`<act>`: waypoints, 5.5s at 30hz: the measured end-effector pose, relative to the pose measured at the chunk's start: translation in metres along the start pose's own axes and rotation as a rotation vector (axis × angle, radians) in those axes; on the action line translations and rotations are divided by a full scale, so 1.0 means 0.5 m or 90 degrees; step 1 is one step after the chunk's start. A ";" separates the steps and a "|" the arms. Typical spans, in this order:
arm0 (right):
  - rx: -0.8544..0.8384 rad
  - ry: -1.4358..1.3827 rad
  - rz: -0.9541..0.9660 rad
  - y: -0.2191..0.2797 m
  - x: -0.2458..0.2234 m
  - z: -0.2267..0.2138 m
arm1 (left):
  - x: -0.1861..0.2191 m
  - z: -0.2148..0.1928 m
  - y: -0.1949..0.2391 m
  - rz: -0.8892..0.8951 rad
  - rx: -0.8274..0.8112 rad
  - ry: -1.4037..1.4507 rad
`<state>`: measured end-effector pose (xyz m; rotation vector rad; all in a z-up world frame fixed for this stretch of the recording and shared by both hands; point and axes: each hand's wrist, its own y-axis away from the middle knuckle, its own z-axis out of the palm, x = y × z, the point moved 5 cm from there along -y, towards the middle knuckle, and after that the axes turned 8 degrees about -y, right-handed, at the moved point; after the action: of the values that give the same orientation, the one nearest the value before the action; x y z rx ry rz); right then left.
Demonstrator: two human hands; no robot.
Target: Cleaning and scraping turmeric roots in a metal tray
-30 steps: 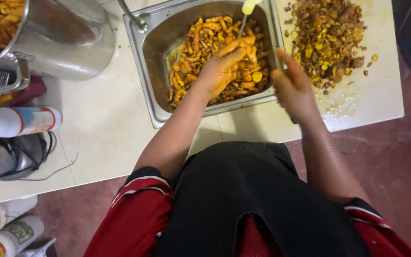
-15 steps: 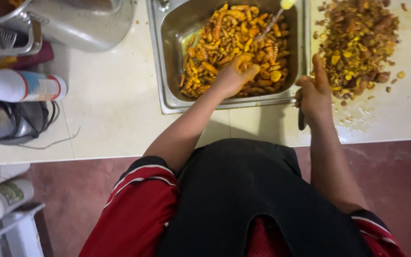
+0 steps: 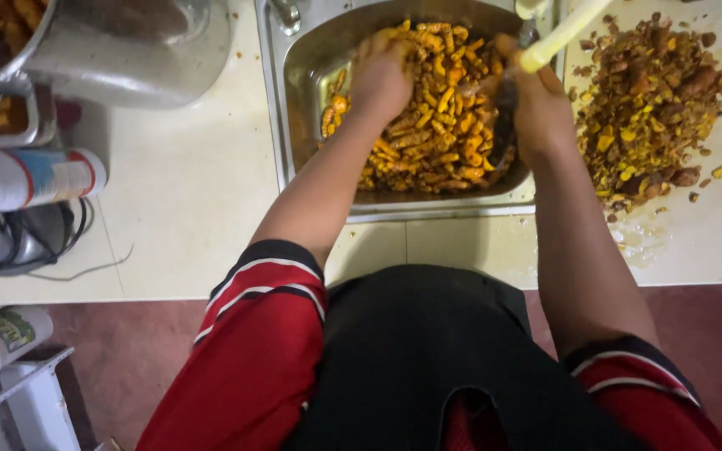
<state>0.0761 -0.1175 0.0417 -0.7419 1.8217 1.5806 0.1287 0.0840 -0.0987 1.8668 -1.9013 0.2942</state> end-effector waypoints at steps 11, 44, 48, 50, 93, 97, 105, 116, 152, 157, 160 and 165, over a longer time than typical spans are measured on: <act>-0.086 0.110 -0.031 -0.018 -0.009 0.051 | -0.004 0.172 -0.156 0.149 -0.079 -0.236; 0.048 0.067 -0.139 0.194 0.072 -0.164 | 0.209 0.082 0.129 -0.114 -0.225 0.948; -0.182 0.125 -0.369 0.195 0.090 -0.095 | 0.232 0.038 0.147 0.042 -0.196 0.919; -0.180 0.105 -0.374 0.209 0.077 -0.085 | 0.260 -0.023 0.183 0.089 -0.164 0.857; -0.204 -0.020 -0.429 0.178 0.115 -0.089 | 0.269 -0.039 0.232 0.209 -0.075 0.885; -0.228 0.013 -0.446 0.189 0.102 -0.074 | 0.264 -0.040 0.240 0.211 -0.068 0.882; -0.144 0.058 -0.486 0.186 0.120 -0.081 | 0.257 -0.019 0.245 0.280 -0.015 0.802; -0.109 0.003 -0.410 0.189 0.142 -0.085 | 0.271 0.011 0.252 0.193 -0.085 0.898; 0.194 -0.160 -0.056 0.148 0.190 -0.260 | 0.298 0.019 0.059 -0.173 -0.216 0.756; 0.104 -0.107 -0.095 0.131 0.221 -0.227 | 0.264 0.080 0.028 -0.115 -0.265 0.898; 0.049 -0.099 -0.108 0.130 0.219 -0.209 | 0.243 0.089 0.027 -0.174 -0.277 1.013; 0.051 -0.094 -0.207 0.095 0.232 -0.200 | 0.233 0.059 0.048 -0.198 -0.232 1.050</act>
<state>-0.0442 -0.2130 -0.0044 -0.8148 1.5578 1.3086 0.1026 -0.0312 -0.0670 0.9169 -0.4539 0.9103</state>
